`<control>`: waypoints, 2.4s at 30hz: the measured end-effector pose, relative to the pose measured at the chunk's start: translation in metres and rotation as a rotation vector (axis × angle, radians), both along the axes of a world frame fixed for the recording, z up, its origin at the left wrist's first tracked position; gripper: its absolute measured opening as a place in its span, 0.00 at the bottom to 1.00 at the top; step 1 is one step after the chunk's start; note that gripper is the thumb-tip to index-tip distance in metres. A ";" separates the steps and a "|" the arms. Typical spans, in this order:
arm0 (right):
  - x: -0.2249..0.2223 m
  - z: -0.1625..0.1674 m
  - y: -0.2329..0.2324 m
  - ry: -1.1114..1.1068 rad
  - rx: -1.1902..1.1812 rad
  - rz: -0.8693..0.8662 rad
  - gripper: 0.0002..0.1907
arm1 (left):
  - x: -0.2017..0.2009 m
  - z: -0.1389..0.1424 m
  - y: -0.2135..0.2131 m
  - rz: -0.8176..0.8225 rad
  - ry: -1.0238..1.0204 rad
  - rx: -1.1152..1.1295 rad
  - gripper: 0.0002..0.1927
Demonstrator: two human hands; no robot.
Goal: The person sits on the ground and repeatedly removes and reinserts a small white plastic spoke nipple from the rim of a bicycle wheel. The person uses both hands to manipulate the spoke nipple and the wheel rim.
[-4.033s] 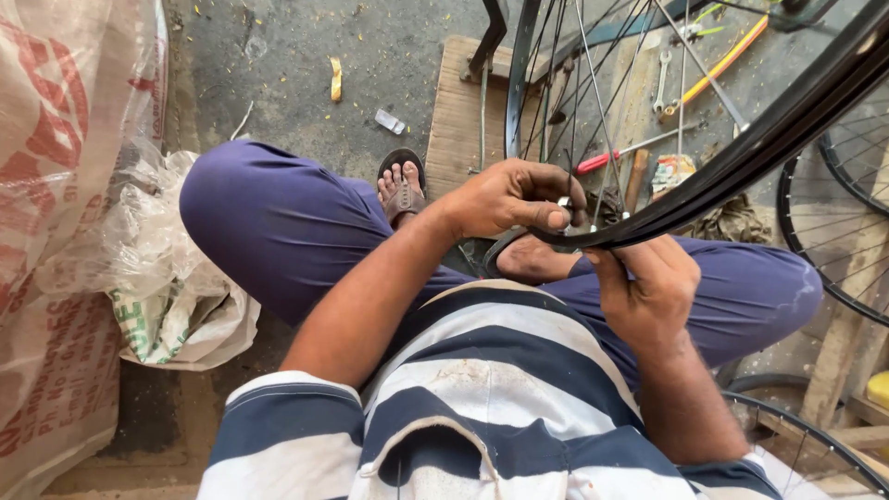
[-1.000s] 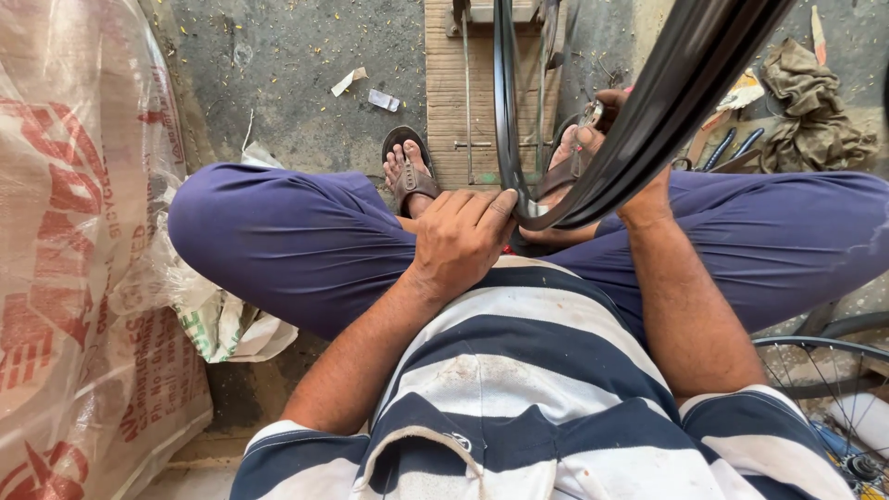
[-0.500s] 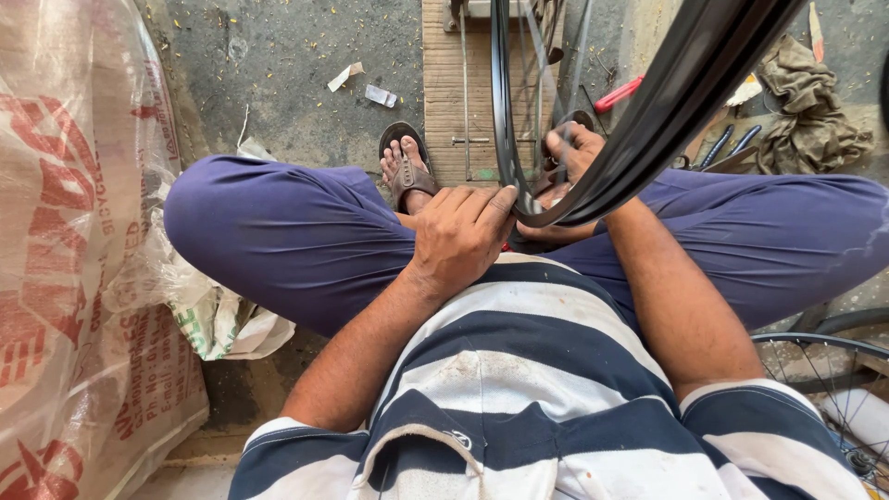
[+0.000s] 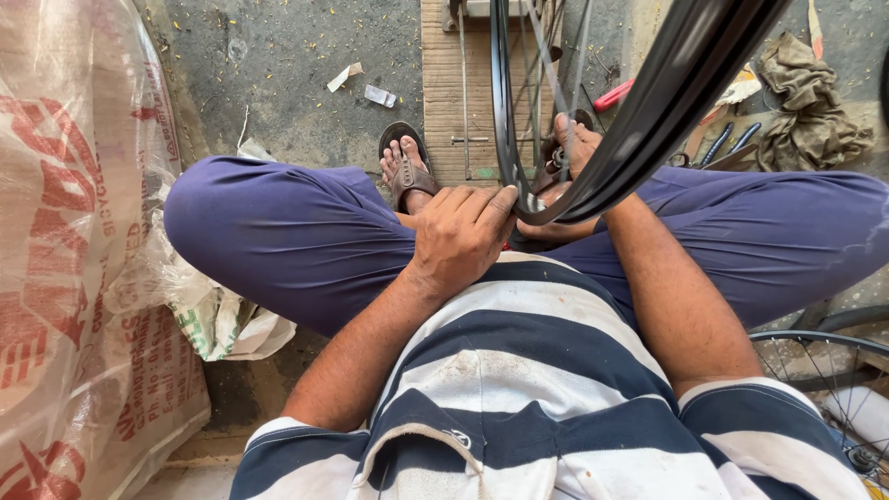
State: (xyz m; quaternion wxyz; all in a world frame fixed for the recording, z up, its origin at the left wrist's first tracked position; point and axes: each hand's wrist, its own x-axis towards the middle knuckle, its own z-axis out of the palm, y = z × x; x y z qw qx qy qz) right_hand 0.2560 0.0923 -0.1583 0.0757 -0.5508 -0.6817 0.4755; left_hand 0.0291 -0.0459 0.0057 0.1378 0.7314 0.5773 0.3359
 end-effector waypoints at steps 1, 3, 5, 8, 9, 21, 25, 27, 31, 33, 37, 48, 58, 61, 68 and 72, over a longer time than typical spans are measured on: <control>0.001 0.001 -0.001 0.016 -0.148 -0.114 0.29 | 0.000 0.000 0.000 -0.001 0.001 0.003 0.18; 0.001 -0.001 -0.002 0.094 -0.327 -0.236 0.23 | 0.000 -0.001 0.000 -0.002 0.003 0.009 0.18; 0.002 -0.006 -0.002 0.217 -0.388 -0.255 0.18 | 0.001 -0.003 0.000 -0.003 0.008 -0.001 0.17; 0.003 -0.013 -0.002 0.410 -0.280 -0.288 0.16 | 0.001 -0.006 0.001 0.000 0.004 -0.027 0.17; 0.004 -0.013 -0.002 0.385 -0.150 -0.243 0.14 | -0.001 -0.007 0.002 0.002 0.000 -0.035 0.17; -0.038 0.095 -0.009 0.364 -0.197 -0.122 0.15 | -0.044 -0.073 0.094 0.075 -0.654 -0.495 0.52; -0.046 0.111 -0.007 0.443 -0.306 -0.133 0.15 | -0.038 -0.098 0.091 0.047 -0.749 -0.549 0.53; -0.048 0.113 -0.007 0.444 -0.323 -0.113 0.15 | -0.039 -0.103 0.090 0.061 -0.714 -0.594 0.53; -0.055 0.113 -0.009 0.395 -0.249 -0.073 0.13 | -0.039 -0.106 0.091 0.051 -0.782 -0.543 0.52; -0.058 0.113 -0.011 0.340 -0.209 -0.055 0.12 | -0.037 -0.108 0.091 0.069 -0.791 -0.577 0.51; -0.060 0.119 -0.007 0.344 -0.259 0.035 0.11 | -0.034 -0.113 0.091 0.059 -0.796 -0.529 0.52; -0.083 0.115 -0.026 0.073 0.088 0.000 0.12 | -0.033 -0.119 0.093 0.074 -0.786 -0.556 0.53; -0.062 0.132 -0.036 0.229 0.150 0.047 0.13 | -0.024 -0.112 0.089 0.213 -0.706 -0.477 0.15; -0.055 0.144 -0.042 0.206 0.231 0.106 0.11 | -0.021 -0.108 0.086 0.196 -0.688 -0.461 0.10; -0.037 0.138 -0.021 0.601 -0.004 -0.159 0.11 | -0.025 -0.106 0.085 0.172 -0.679 -0.397 0.10; -0.038 0.113 -0.009 0.507 -0.159 -0.150 0.15 | -0.024 -0.105 0.083 0.163 -0.653 -0.366 0.11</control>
